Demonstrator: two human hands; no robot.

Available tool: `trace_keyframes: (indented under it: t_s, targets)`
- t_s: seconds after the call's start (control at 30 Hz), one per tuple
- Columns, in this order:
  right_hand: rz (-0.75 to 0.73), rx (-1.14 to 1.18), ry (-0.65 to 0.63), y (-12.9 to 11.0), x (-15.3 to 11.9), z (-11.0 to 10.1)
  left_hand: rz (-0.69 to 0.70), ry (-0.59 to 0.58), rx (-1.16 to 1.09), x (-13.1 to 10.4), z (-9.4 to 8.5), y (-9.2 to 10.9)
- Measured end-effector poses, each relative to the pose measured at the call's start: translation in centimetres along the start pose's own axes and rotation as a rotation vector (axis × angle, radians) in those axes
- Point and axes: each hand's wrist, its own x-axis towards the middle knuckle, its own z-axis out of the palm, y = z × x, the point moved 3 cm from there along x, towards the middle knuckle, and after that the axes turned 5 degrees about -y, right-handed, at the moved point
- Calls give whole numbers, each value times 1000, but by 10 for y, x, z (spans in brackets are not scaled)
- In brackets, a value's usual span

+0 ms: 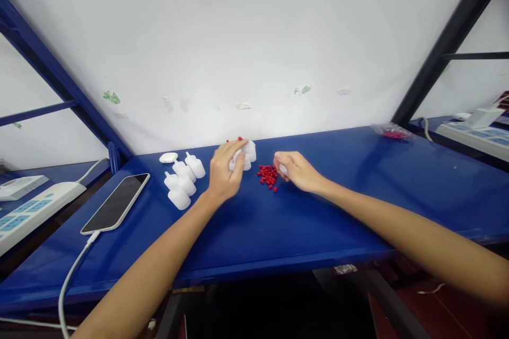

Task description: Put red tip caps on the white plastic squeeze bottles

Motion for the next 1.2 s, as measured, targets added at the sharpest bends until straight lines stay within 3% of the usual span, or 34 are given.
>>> trace_keyframes:
  t_s: [0.17,0.37,0.5,0.57,0.67,0.7,0.8,0.9,1.07,1.2]
  targets:
    - [3,-89,208,7,2,-15,-75,-176,348,0,-9,-36]
    - [-104,-31,414,1,-4,-24,-144,-281,430,-4,-6,-46]
    - [-182,192,318,4,-2,-23,-154,-372,405,-6,0,-51]
    - [-105,215,293,9,2,-22,-127,-303,377,-5,-2,-50]
    - [77,59,265,15,8,-20,-41,-119,313,-3,-8,-41]
    - [109,3,240,16,9,-18,8,-106,280,-2,-8,-35]
    - [112,-78,194,15,12,-17,174,-294,187,-5,3,-17]
    - [57,21,253,13,9,-19,162,-513,179,-13,24,-7]
    - [-12,356,193,8,3,-16,-18,-540,168,-20,46,-7]
    - [16,347,103,6,2,-11,-110,-572,188,-16,49,-11]
